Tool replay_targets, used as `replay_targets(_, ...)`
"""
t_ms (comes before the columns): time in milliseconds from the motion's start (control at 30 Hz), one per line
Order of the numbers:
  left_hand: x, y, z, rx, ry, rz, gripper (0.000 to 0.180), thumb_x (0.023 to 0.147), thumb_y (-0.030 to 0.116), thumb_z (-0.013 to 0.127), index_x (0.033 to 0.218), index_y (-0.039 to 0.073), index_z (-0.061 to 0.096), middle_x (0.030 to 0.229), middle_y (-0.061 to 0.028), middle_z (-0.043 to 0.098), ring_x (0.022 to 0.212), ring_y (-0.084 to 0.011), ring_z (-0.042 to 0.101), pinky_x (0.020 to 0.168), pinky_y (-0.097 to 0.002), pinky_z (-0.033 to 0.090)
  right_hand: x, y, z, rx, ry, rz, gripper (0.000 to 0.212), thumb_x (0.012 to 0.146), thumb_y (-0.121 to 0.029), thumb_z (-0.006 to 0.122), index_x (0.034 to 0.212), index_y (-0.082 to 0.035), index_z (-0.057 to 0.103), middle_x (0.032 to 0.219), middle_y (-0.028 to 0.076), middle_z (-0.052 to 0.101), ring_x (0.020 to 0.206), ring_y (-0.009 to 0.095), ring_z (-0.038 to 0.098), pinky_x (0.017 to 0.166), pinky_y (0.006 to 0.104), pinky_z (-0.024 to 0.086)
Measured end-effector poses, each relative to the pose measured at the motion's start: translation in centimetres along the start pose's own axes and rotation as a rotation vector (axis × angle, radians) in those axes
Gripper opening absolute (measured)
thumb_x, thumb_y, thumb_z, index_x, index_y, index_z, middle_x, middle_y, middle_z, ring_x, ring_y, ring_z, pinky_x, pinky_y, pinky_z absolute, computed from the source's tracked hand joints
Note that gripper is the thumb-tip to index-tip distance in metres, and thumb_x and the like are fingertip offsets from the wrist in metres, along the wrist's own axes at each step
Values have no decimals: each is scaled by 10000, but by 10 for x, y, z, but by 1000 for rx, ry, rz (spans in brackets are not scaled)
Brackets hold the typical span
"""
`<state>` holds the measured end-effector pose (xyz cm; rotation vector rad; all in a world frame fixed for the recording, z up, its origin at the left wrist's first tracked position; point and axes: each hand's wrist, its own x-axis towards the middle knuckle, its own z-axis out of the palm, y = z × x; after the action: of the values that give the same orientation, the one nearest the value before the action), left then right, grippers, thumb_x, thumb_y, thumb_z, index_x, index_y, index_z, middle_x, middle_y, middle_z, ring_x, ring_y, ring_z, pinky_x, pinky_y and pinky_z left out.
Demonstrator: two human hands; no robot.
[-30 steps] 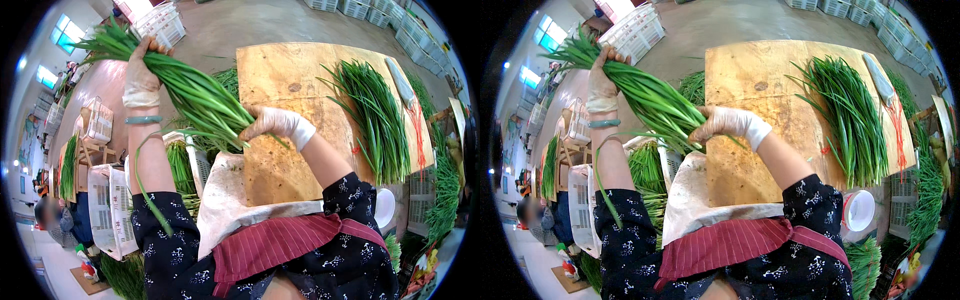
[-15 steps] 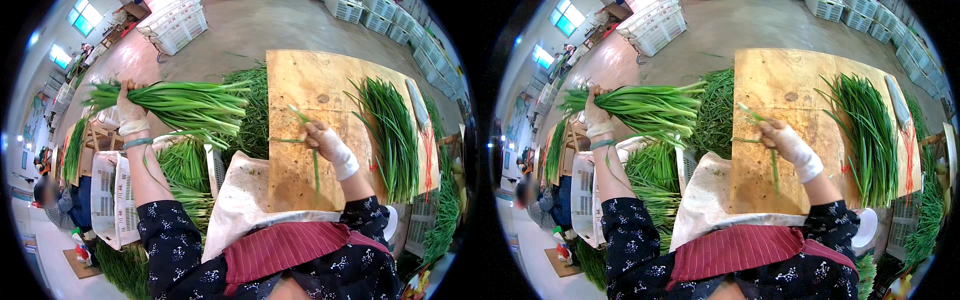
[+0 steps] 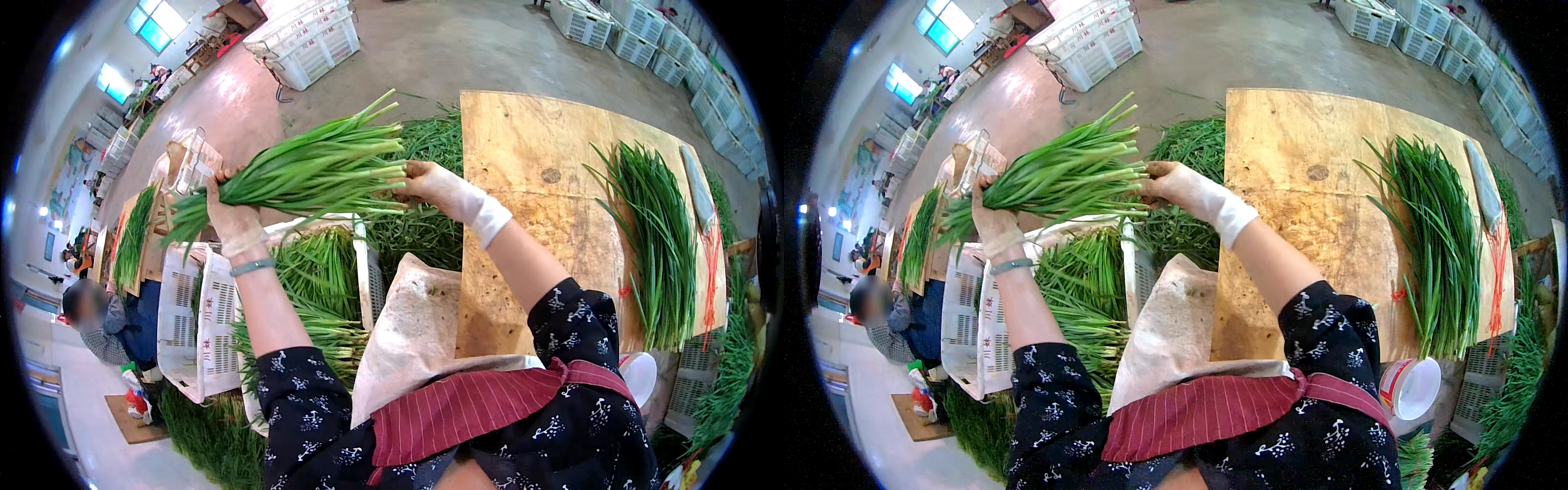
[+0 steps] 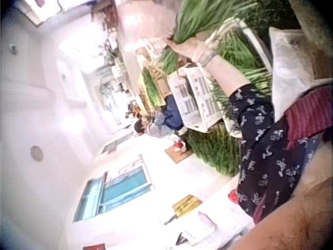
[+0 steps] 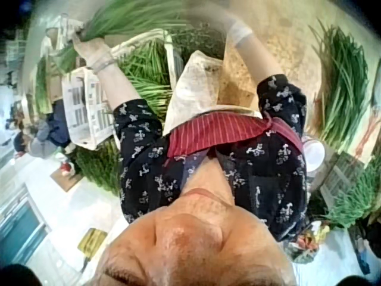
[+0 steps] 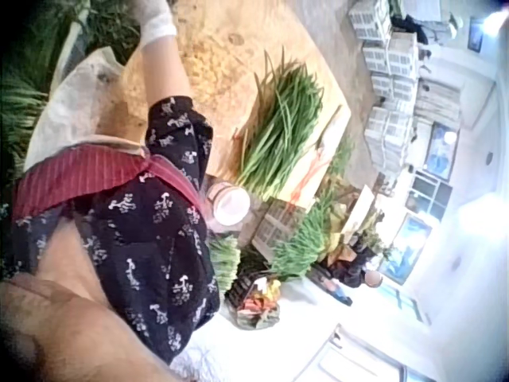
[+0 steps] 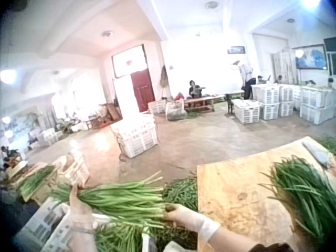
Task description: The person sorts a bundle of green chives on a wooden table, picking out individual yellowed or damaged leaves by hand and placing the cleaned bundle into a white plastic crate.
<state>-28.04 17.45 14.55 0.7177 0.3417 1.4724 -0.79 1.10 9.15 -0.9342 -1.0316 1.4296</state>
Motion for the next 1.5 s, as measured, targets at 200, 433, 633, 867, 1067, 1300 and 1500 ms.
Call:
replay_targets(200,-56,-2,-13,143,-65,-425,237,920,292,458,1028,118,578,1111,-91,592,1011,-246,573,810,-444,505,11,-31,6,-42,358,-223,261,802,-66,660,1054,-37,599,880,50,663,722,100,611,613,192,486)
replay_targets(433,-83,-8,-43,-35,-81,-266,192,873,212,537,1038,123,578,1141,-65,583,1027,-268,576,824,-436,516,-13,-57,4,-521,84,-42,280,827,-151,668,1088,-55,630,882,5,667,735,48,564,654,211,466)
replay_targets(633,-88,-13,-59,-154,-109,-68,186,798,191,584,967,113,581,1058,-46,599,1036,-232,544,918,-444,439,-56,-80,-3,-682,33,41,273,828,-197,648,1066,-62,646,907,7,686,727,55,514,668,224,453)
replay_targets(867,-96,0,-53,-126,-113,79,200,697,197,612,869,102,571,921,-22,579,968,-214,536,894,-407,448,-78,-79,-36,210,-66,-505,296,831,-259,645,1019,-33,608,762,25,640,534,39,382,574,194,373)
replay_targets(1067,-98,1,-41,-176,-191,123,173,745,233,597,884,130,586,946,-72,587,933,-248,566,856,-421,475,-56,-37,15,-601,-78,-69,480,782,-318,683,1155,-36,578,926,71,561,817,154,511,767,281,425)
replay_targets(1300,-88,-2,-41,-164,-265,250,178,773,213,564,906,97,590,1007,-91,587,965,-252,559,912,-426,444,-42,-22,78,-705,-151,-571,211,769,-171,702,915,-34,634,976,86,592,949,246,560,829,347,458)
replay_targets(1500,-71,-10,-73,-457,-352,171,134,810,146,540,921,82,580,1013,-76,578,1030,-238,535,949,-416,438,-82,-9,86,-711,-200,-525,176,785,-175,685,883,-33,646,837,78,644,752,211,621,684,321,494)
